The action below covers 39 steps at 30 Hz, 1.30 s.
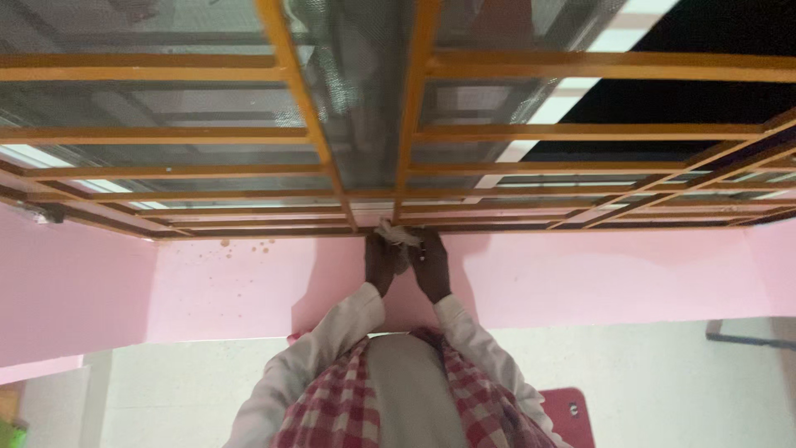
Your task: The person cleans the metal grills of a window using a white cloth, wiping the frame and the individual bars.
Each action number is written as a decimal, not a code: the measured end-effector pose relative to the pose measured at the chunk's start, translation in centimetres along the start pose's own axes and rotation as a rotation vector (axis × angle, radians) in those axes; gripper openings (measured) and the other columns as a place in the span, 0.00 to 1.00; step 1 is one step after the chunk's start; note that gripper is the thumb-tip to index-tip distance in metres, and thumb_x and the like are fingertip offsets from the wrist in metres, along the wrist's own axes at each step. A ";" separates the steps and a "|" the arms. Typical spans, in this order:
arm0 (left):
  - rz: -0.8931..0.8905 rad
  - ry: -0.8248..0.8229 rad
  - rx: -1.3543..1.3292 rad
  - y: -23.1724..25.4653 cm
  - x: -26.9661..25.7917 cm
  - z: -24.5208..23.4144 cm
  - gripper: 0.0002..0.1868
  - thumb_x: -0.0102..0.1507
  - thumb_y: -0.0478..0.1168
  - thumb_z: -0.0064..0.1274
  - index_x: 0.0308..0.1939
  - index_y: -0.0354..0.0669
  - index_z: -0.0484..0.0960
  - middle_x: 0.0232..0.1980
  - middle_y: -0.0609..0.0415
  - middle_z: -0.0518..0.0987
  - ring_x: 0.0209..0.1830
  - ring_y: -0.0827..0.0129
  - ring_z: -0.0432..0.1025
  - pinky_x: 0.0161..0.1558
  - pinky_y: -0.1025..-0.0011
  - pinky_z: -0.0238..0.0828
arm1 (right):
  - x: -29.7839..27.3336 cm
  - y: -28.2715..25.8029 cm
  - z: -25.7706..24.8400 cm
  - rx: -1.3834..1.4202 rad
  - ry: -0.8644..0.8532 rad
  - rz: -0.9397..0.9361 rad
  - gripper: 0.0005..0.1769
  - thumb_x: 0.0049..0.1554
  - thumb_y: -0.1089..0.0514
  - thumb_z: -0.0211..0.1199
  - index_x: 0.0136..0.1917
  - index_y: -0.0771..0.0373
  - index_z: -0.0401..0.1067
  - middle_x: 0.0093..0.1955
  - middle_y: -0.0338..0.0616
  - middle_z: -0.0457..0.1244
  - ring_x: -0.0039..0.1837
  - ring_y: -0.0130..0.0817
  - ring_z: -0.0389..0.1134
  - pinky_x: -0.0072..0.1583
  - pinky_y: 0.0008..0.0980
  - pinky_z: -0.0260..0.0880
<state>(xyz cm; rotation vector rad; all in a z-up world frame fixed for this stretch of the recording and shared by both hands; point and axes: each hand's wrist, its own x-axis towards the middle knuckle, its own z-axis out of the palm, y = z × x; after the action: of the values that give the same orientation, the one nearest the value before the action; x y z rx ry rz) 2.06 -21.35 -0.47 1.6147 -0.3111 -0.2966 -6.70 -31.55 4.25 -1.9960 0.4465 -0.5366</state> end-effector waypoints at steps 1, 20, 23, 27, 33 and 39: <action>0.041 0.041 -0.071 0.4 0.1 -0.2 0.19 0.65 0.32 0.50 0.60 0.34 0.73 0.50 0.46 0.79 0.46 0.62 0.74 0.44 0.65 0.75 | 0.1 -1.3 -0.3 -0.004 0.007 -0.030 0.19 0.58 0.66 0.60 0.63 0.62 0.70 0.56 0.53 0.66 0.49 0.46 0.70 0.50 0.40 0.73; 0.202 0.034 -0.019 11.4 -1.1 0.7 0.32 0.69 0.31 0.37 0.78 0.40 0.50 0.69 0.42 0.69 0.69 0.54 0.67 0.65 0.61 0.67 | 3.5 -10.0 -6.6 -0.064 0.002 -0.406 0.22 0.58 0.66 0.59 0.66 0.63 0.68 0.64 0.60 0.60 0.63 0.61 0.65 0.60 0.50 0.68; 0.235 0.075 0.242 7.3 -0.8 0.2 0.29 0.67 0.30 0.43 0.73 0.38 0.60 0.63 0.38 0.75 0.63 0.47 0.71 0.59 0.58 0.69 | 2.0 -5.6 -5.6 -0.136 -0.005 -0.377 0.24 0.56 0.67 0.60 0.66 0.66 0.67 0.67 0.64 0.59 0.64 0.64 0.63 0.60 0.52 0.67; 0.308 0.211 0.436 5.6 -2.4 0.6 0.26 0.66 0.29 0.47 0.69 0.37 0.63 0.62 0.36 0.73 0.59 0.38 0.70 0.55 0.53 0.69 | 0.6 -3.3 -6.0 -0.085 -0.111 -0.227 0.19 0.58 0.66 0.60 0.64 0.61 0.70 0.64 0.57 0.64 0.65 0.59 0.67 0.62 0.49 0.70; 0.212 0.312 0.431 10.8 -4.1 1.3 0.27 0.64 0.31 0.51 0.67 0.34 0.65 0.60 0.35 0.69 0.59 0.41 0.69 0.61 0.53 0.69 | 0.7 -6.1 -7.8 -0.133 0.059 -0.392 0.28 0.57 0.67 0.60 0.71 0.64 0.65 0.68 0.66 0.58 0.68 0.67 0.60 0.65 0.54 0.65; 0.449 0.296 0.745 13.2 -4.6 2.9 0.32 0.64 0.33 0.55 0.70 0.26 0.61 0.70 0.28 0.62 0.72 0.33 0.58 0.72 0.48 0.57 | 3.8 -7.2 -7.7 -0.354 0.082 -0.432 0.34 0.52 0.66 0.64 0.73 0.57 0.67 0.66 0.55 0.58 0.62 0.56 0.62 0.64 0.52 0.64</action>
<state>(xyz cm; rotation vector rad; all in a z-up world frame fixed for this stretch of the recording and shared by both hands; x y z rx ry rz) -3.61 -23.09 12.56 2.2156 -0.5849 0.4554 -7.08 -35.87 14.62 -2.4364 0.1608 -0.8560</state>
